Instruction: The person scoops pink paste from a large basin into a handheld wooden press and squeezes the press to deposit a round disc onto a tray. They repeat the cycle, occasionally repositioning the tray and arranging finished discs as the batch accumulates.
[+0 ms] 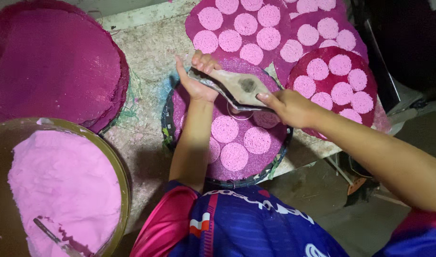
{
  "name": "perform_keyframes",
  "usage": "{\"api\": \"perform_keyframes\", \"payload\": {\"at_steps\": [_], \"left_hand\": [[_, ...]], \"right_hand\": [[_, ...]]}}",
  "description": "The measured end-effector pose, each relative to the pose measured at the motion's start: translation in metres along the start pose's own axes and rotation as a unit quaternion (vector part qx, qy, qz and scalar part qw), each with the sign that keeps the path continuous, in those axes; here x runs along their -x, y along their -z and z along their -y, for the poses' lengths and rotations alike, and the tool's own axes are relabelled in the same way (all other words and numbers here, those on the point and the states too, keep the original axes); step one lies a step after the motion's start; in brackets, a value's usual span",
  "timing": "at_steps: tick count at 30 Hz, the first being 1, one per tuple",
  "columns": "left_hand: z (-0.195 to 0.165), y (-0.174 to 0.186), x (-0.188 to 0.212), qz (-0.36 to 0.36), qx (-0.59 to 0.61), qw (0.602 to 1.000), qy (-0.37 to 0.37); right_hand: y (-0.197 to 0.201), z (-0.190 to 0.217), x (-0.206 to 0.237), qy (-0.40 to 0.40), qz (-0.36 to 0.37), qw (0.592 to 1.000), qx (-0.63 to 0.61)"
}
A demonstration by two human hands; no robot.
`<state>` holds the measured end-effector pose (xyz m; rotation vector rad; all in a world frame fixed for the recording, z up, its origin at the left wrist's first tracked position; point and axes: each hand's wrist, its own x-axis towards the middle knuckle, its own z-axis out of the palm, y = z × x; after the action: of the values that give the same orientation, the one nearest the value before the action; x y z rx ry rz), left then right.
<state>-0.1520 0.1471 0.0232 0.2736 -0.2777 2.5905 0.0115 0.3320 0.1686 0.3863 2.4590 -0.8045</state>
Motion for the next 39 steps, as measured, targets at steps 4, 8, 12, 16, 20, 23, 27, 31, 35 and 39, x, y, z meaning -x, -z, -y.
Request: {"api": "perform_keyframes", "payload": {"at_steps": [4, 8, 12, 16, 20, 23, 27, 31, 35, 39], "left_hand": [[0.007, 0.010, 0.012, -0.032, 0.010, 0.999, -0.008], [0.032, 0.015, 0.012, -0.086, 0.004, 0.996, -0.030], [0.040, 0.010, -0.009, -0.084, -0.009, 0.996, -0.030], [0.027, -0.002, -0.024, -0.061, -0.058, 0.995, -0.048], [0.005, -0.008, -0.021, -0.068, -0.070, 0.995, -0.031], [0.000, -0.009, -0.010, -0.098, -0.091, 0.990, -0.031], [0.019, -0.008, -0.001, -0.186, -0.073, 0.979, -0.030], [0.032, -0.011, -0.013, -0.244, -0.050, 0.967, -0.048], [0.023, -0.015, -0.027, -0.197, -0.089, 0.975, -0.049], [0.030, -0.019, -0.027, -0.215, -0.101, 0.969, -0.064]], "right_hand": [[-0.004, -0.003, 0.001, -0.013, 0.022, 1.000, -0.006], [0.009, -0.005, 0.008, -0.050, -0.005, 0.995, 0.086], [0.016, -0.003, 0.012, -0.023, -0.075, 0.987, 0.140], [0.005, -0.002, 0.002, 0.004, -0.121, 0.987, 0.109], [-0.013, -0.004, -0.010, 0.064, -0.123, 0.986, 0.091], [-0.021, -0.007, -0.010, 0.082, -0.103, 0.989, 0.063], [-0.011, -0.011, -0.004, 0.007, -0.039, 0.996, 0.075], [0.001, -0.012, -0.004, 0.005, -0.088, 0.985, 0.146], [-0.005, -0.014, -0.006, 0.032, -0.124, 0.988, 0.088], [-0.005, -0.020, -0.007, 0.044, -0.120, 0.987, 0.093]]}}
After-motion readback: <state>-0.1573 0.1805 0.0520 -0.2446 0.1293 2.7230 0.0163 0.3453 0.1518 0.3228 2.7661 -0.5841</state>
